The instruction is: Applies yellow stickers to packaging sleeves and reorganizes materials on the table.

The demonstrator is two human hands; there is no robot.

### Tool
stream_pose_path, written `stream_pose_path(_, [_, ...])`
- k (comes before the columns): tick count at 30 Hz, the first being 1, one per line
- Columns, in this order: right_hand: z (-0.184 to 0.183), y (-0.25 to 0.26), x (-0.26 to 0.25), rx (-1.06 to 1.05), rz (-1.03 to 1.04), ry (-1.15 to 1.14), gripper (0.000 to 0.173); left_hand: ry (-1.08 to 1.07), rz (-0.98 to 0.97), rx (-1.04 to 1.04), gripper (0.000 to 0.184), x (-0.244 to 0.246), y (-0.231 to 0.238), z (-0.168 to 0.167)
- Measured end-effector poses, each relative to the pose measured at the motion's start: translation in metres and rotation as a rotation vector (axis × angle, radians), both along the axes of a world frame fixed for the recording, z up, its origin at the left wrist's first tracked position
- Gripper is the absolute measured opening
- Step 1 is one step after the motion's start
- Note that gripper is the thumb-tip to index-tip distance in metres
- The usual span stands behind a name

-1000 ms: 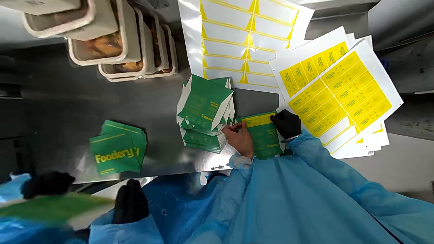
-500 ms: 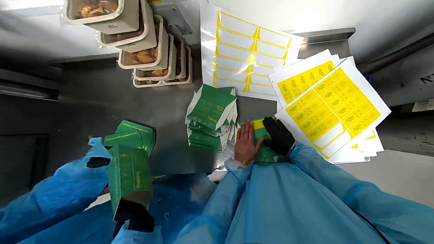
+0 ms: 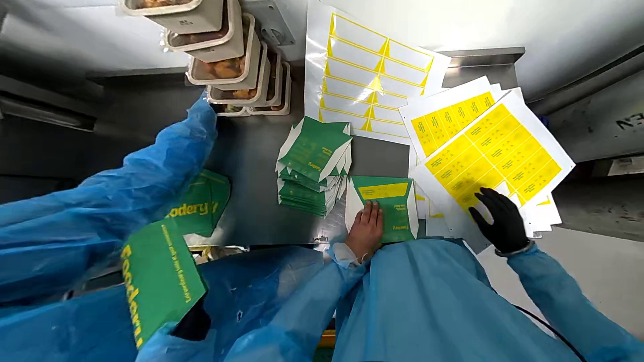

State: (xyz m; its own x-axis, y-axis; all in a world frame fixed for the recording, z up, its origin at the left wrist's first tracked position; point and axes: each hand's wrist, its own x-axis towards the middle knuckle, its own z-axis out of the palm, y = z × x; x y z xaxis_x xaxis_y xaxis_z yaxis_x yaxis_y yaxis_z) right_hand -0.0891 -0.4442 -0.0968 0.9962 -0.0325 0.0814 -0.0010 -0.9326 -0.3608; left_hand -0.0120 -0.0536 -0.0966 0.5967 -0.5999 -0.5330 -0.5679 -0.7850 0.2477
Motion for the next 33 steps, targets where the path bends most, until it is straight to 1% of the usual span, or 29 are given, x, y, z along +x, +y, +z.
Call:
stream_pose_path(1, [0.000,-0.011,-0.009,-0.008,-0.019,0.001,0.051,-0.009,-0.036,-0.025,0.075,-0.001,0.004,0.006])
stream_pose_path(2, [0.000,-0.019,-0.017,-0.010,-0.030,0.003,0.052,-0.078,-0.038,-0.103,0.058,-0.003,0.010,0.014])
stream_pose_path(3, [0.001,-0.025,-0.023,-0.010,-0.029,0.016,0.055,-0.204,-0.014,-0.228,0.045,-0.005,0.018,0.023])
stream_pose_path(5, [0.002,-0.033,-0.035,-0.010,0.026,0.055,0.067,-0.475,0.158,-0.524,0.041,-0.008,0.040,0.049])
stream_pose_path(7, [-0.002,-0.038,-0.042,-0.063,0.129,0.158,0.093,-0.786,0.406,-0.665,0.037,-0.003,0.068,0.073])
stream_pose_path(8, [-0.005,-0.039,-0.046,-0.099,0.179,0.220,0.108,-0.929,0.518,-0.663,0.037,0.003,0.085,0.079])
stream_pose_path(9, [-0.008,-0.039,-0.050,-0.130,0.224,0.283,0.120,-1.045,0.628,-0.608,0.037,0.010,0.100,0.082])
stream_pose_path(10, [-0.010,-0.039,-0.053,-0.151,0.259,0.340,0.127,-1.109,0.727,-0.510,0.037,0.019,0.116,0.081])
stream_pose_path(11, [-0.012,-0.038,-0.055,-0.161,0.281,0.380,0.130,-1.117,0.813,-0.407,0.038,0.030,0.130,0.079])
stream_pose_path(12, [-0.012,-0.037,-0.057,-0.175,0.294,0.399,0.127,-1.089,0.879,-0.335,0.039,0.041,0.143,0.075])
stream_pose_path(13, [-0.014,-0.037,-0.059,-0.184,0.300,0.385,0.120,-1.039,0.923,-0.286,0.041,0.052,0.157,0.069])
stream_pose_path(15, [-0.018,-0.035,-0.060,-0.169,0.324,0.301,0.094,-0.958,0.934,-0.209,0.043,0.070,0.186,0.049])
stream_pose_path(17, [-0.013,-0.036,-0.059,-0.126,0.367,0.258,0.072,-0.881,0.936,-0.111,0.041,0.084,0.208,0.033])
stream_pose_path(18, [-0.009,-0.039,-0.058,-0.120,0.382,0.266,0.063,-0.802,0.962,-0.053,0.041,0.090,0.212,0.032])
stream_pose_path(19, [-0.007,-0.043,-0.059,-0.136,0.398,0.257,0.055,-0.685,0.990,-0.022,0.044,0.094,0.212,0.038])
stream_pose_path(20, [-0.005,-0.044,-0.060,-0.139,0.407,0.212,0.049,-0.592,0.992,-0.032,0.048,0.099,0.215,0.042])
stream_pose_path(21, [-0.003,-0.043,-0.060,-0.144,0.406,0.145,0.047,-0.561,0.959,-0.098,0.049,0.100,0.215,0.043])
stream_pose_path(22, [0.001,-0.041,-0.059,-0.155,0.383,0.074,0.047,-0.589,0.886,-0.220,0.047,0.097,0.206,0.044])
stream_pose_path(23, [0.006,-0.035,-0.057,-0.172,0.342,0.007,0.047,-0.608,0.796,-0.368,0.044,0.090,0.184,0.045])
stream_pose_path(24, [0.013,-0.027,-0.053,-0.184,0.291,-0.053,0.048,-0.543,0.743,-0.532,0.039,0.079,0.146,0.049])
stream_pose_path(25, [0.019,-0.017,-0.049,-0.189,0.242,-0.123,0.047,-0.357,0.775,-0.700,0.034,0.063,0.096,0.054])
stream_pose_path(26, [0.024,-0.008,-0.048,-0.194,0.206,-0.188,0.046,-0.039,0.866,-0.850,0.033,0.044,0.041,0.058])
stream_pose_path(27, [0.028,-0.001,-0.048,-0.194,0.188,-0.235,0.045,0.374,0.972,-0.963,0.040,0.028,-0.011,0.057])
stream_pose_path(28, [0.031,0.004,-0.048,-0.189,0.189,-0.274,0.044,0.751,1.037,-1.024,0.052,0.016,-0.056,0.050])
stream_pose_path(29, [0.032,0.007,-0.049,-0.182,0.211,-0.303,0.043,1.023,1.083,-1.068,0.058,0.007,-0.093,0.043])
stream_pose_path(30, [0.032,0.009,-0.051,-0.175,0.249,-0.307,0.044,1.178,1.128,-1.106,0.058,0.001,-0.121,0.038])
stream_pose_path(31, [0.030,0.009,-0.054,-0.169,0.300,-0.290,0.043,1.224,1.173,-1.120,0.058,-0.001,-0.142,0.037])
stream_pose_path(32, [0.028,0.007,-0.057,-0.162,0.365,-0.240,0.043,1.196,1.222,-1.119,0.056,-0.002,-0.157,0.036])
stream_pose_path(33, [0.025,0.003,-0.061,-0.144,0.434,-0.156,0.054,1.145,1.267,-1.110,0.055,-0.002,-0.169,0.033])
